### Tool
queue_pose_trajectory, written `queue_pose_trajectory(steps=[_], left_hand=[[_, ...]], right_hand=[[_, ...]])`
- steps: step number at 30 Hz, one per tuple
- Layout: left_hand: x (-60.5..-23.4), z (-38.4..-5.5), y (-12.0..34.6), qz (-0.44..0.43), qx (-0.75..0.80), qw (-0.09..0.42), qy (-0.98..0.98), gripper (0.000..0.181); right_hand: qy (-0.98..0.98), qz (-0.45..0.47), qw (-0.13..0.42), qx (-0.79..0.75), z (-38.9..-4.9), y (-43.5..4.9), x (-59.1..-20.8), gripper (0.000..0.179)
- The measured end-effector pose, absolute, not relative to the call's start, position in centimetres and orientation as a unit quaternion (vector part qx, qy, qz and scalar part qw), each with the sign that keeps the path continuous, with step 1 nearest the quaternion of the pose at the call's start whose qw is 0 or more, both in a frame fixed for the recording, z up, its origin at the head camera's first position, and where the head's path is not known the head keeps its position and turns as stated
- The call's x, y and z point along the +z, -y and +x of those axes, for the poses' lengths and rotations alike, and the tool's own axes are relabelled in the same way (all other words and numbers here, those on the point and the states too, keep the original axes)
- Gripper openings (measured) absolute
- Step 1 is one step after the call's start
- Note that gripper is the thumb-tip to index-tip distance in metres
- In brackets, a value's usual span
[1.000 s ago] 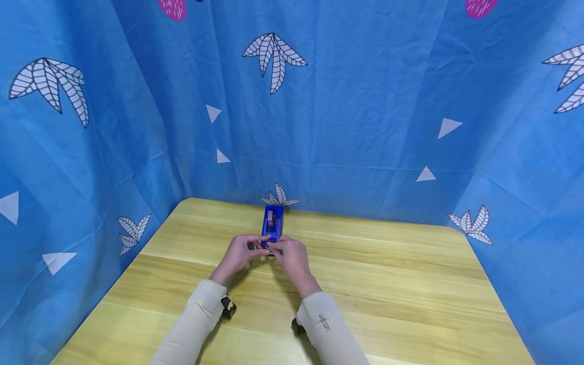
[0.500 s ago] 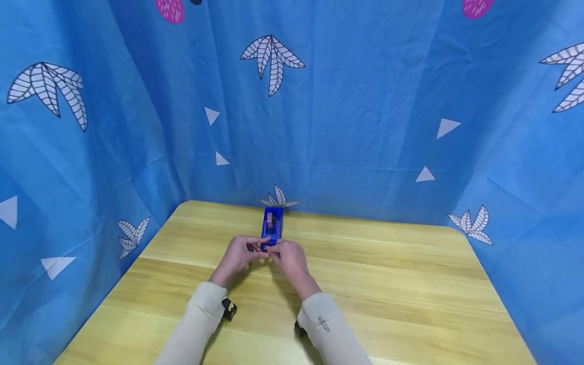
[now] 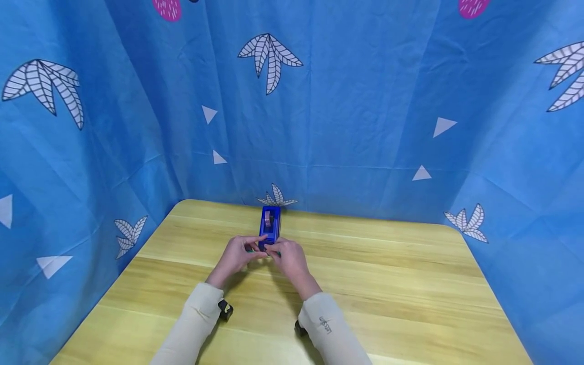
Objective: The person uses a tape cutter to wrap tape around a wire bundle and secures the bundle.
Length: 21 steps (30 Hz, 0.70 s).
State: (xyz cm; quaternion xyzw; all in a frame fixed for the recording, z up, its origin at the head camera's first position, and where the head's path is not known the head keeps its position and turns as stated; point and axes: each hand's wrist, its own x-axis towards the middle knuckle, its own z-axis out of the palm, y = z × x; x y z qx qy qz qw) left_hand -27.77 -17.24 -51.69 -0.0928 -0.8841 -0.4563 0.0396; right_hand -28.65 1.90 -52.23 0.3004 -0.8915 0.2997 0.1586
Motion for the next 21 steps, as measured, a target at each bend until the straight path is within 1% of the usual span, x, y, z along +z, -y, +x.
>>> queue_pose_trajectory(steps=[4,8,14,21], left_hand=[[-51.5,-27.6,17.2,-0.096,-0.457,0.038,0.883,0.050],[-51.2,-27.3,17.4,-0.100,-0.462,0.035,0.881,0.048],[-50.9,-26.8,17.7,-0.123,-0.453,0.031,0.883,0.031],[-50.9,-26.1,18.2,-0.145,-0.426,0.005,0.893,0.014]], right_hand=[[0.889,0.293,0.158,0.314,-28.5,-2.1,-52.1,0.019],[0.886,0.288,0.158,0.327,-28.4,-2.2,-51.9,0.020],[0.862,0.285,0.153,0.390,-28.2,-2.6,-51.9,0.017],[0.851,0.290,0.160,0.409,-27.9,-3.5,-52.0,0.016]])
